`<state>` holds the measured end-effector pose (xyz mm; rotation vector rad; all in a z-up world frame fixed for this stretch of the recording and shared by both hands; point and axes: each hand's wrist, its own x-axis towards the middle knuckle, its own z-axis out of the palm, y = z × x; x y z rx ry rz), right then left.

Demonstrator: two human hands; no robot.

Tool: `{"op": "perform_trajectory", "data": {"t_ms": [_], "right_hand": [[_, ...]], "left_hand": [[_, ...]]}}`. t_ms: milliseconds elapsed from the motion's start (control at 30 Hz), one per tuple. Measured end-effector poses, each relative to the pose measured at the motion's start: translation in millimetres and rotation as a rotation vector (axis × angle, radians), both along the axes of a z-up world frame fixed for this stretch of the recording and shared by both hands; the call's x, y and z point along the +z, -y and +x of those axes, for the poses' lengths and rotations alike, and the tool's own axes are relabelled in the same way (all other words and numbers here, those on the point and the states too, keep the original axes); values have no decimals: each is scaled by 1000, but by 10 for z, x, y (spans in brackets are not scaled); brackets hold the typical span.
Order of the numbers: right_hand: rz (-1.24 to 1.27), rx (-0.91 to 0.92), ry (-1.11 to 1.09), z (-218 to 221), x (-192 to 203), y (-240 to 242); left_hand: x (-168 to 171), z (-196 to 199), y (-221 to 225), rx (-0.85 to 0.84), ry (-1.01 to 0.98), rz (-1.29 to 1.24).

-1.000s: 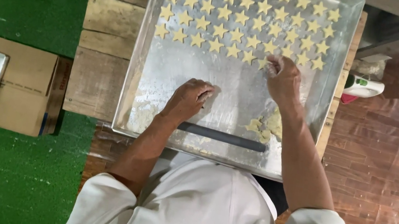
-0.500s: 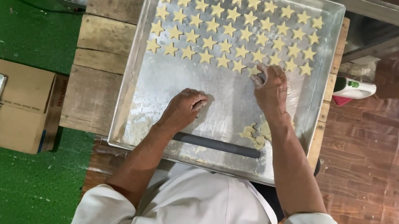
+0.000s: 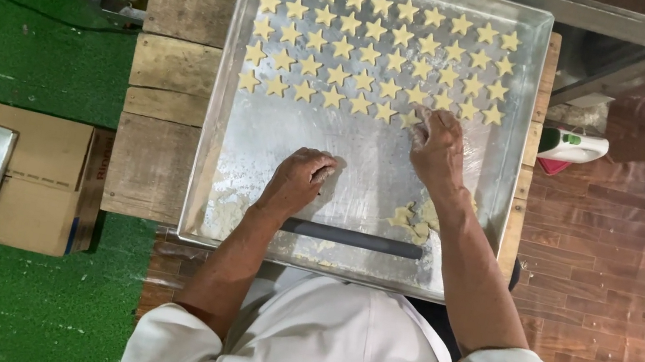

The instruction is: Cutting star-shaped pieces from dough using a cookie cutter and a metal scraper on a baking tray.

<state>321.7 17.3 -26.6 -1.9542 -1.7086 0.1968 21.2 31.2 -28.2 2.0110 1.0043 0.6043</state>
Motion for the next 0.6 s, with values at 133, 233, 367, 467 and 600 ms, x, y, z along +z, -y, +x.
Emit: {"op": "perform_trajectory", "data": {"t_ms": [133, 233, 367, 467, 600], "right_hand": [[21, -19, 30, 79, -232, 7], [20, -14, 73, 23, -89, -4], [6, -28, 61, -50, 60, -24], [-1, -40, 57, -64, 90, -20], [0, -37, 61, -131, 241, -7]], "left_hand": [[75, 11, 9, 15, 8, -13], [95, 19, 21, 41, -2, -28], [36, -1, -1, 13, -12, -9], [38, 5, 5, 13, -15, -13], [62, 0, 1, 6, -4, -17]]}}
